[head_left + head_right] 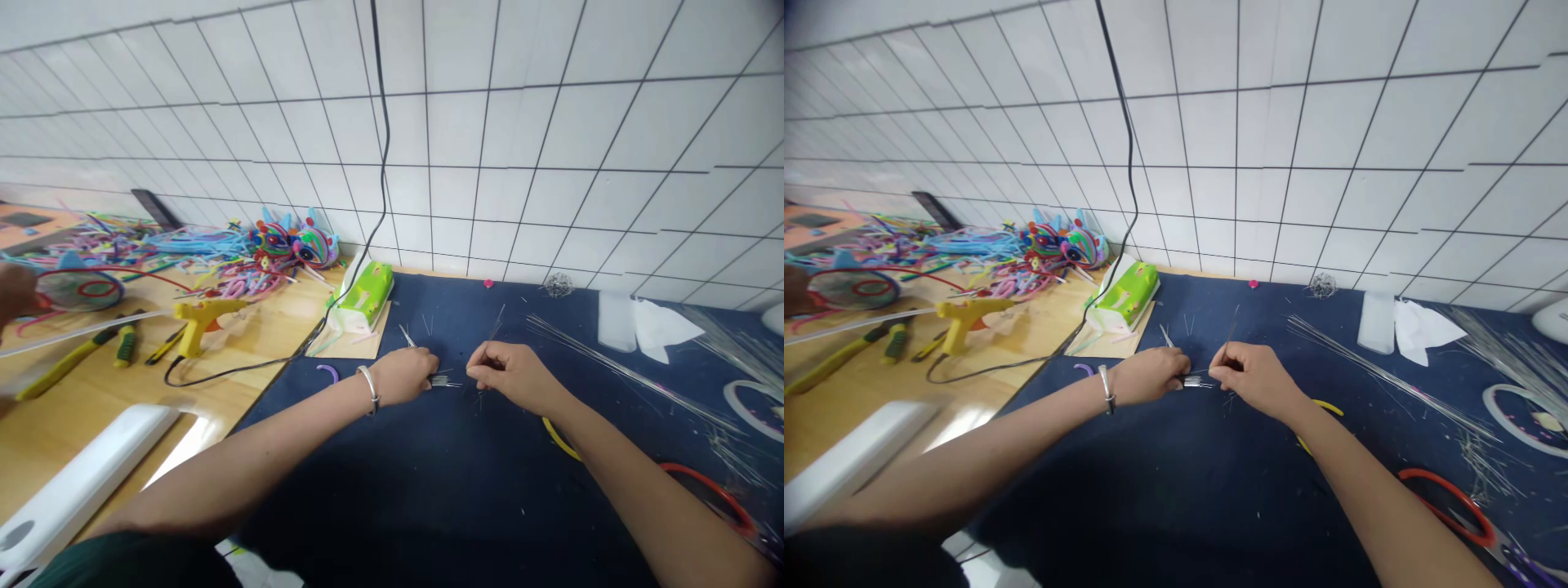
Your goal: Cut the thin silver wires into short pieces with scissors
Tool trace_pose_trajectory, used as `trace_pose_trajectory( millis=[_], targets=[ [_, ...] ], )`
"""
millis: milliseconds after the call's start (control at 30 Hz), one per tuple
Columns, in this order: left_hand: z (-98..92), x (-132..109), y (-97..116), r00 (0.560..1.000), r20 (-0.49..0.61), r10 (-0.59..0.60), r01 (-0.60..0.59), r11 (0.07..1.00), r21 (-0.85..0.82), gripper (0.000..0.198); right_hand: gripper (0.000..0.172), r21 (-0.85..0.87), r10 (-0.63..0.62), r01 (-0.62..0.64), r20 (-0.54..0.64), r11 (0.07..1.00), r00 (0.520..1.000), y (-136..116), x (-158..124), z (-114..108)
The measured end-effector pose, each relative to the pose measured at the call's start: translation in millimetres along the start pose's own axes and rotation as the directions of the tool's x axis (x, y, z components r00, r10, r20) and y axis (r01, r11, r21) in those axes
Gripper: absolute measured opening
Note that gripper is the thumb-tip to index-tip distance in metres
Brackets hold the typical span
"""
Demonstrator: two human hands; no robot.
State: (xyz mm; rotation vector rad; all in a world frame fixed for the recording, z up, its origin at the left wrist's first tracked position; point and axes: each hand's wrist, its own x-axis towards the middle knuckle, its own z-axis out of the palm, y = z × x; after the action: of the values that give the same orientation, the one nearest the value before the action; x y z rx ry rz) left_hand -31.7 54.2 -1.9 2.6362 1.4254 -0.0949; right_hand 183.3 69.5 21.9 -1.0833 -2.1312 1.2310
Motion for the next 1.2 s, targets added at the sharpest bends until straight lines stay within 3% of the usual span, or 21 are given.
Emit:
trace_pose_trajectory(
  millis=[200,433,633,833,933,1067,1133,1200],
  targets=[
    [2.8,0.4,6.2,0.998,-0.040,-0.051,0.052,0.998,0.017,0.025,0.008,0.002,-0.001,0.001,-0.003,1.000,1.000,0.7,0.0,0.7],
    [5.2,3.6,9.8,0.998,0.063,-0.031,0.029,0.999,0.028,0.014,0.009,-0.013,-0.013,0.013,0.003,1.000,1.000,2.4,0.3,1.9],
    [11.5,-7.8,17.2,0.998,-0.056,-0.021,0.026,0.996,0.086,0.014,0.008,-0.015,-0.015,0.015,0.007,1.000,1.000,2.1,0.7,1.5],
    [9.9,-24.1,7.5,0.986,-0.148,-0.072,0.042,0.980,-0.193,0.008,0.009,-0.028,0.001,-0.001,0.019,1.000,1.000,-1.5,0.2,0.7],
    [11.1,-29.5,3.7,0.956,-0.244,-0.160,0.040,0.900,-0.434,0.006,0.009,-0.043,0.005,-0.004,0.025,0.999,1.000,-3.7,0.5,1.3],
    [15.3,-29.5,8.4,0.893,-0.358,-0.273,-0.069,0.702,-0.708,0.010,0.009,-0.056,0.007,-0.007,-0.008,0.998,1.000,-4.3,0.9,2.6],
    [18.3,-25.2,14.5,0.866,-0.385,-0.319,-0.149,0.571,-0.807,0.011,0.010,-0.082,-0.019,0.010,-0.120,0.997,0.993,-4.8,0.3,3.5],
    [22.7,-19.0,22.1,0.859,-0.380,-0.344,-0.208,0.443,-0.872,0.010,0.011,-0.092,-0.062,0.036,-0.300,0.995,0.952,-6.1,-0.8,4.8]
  ],
)
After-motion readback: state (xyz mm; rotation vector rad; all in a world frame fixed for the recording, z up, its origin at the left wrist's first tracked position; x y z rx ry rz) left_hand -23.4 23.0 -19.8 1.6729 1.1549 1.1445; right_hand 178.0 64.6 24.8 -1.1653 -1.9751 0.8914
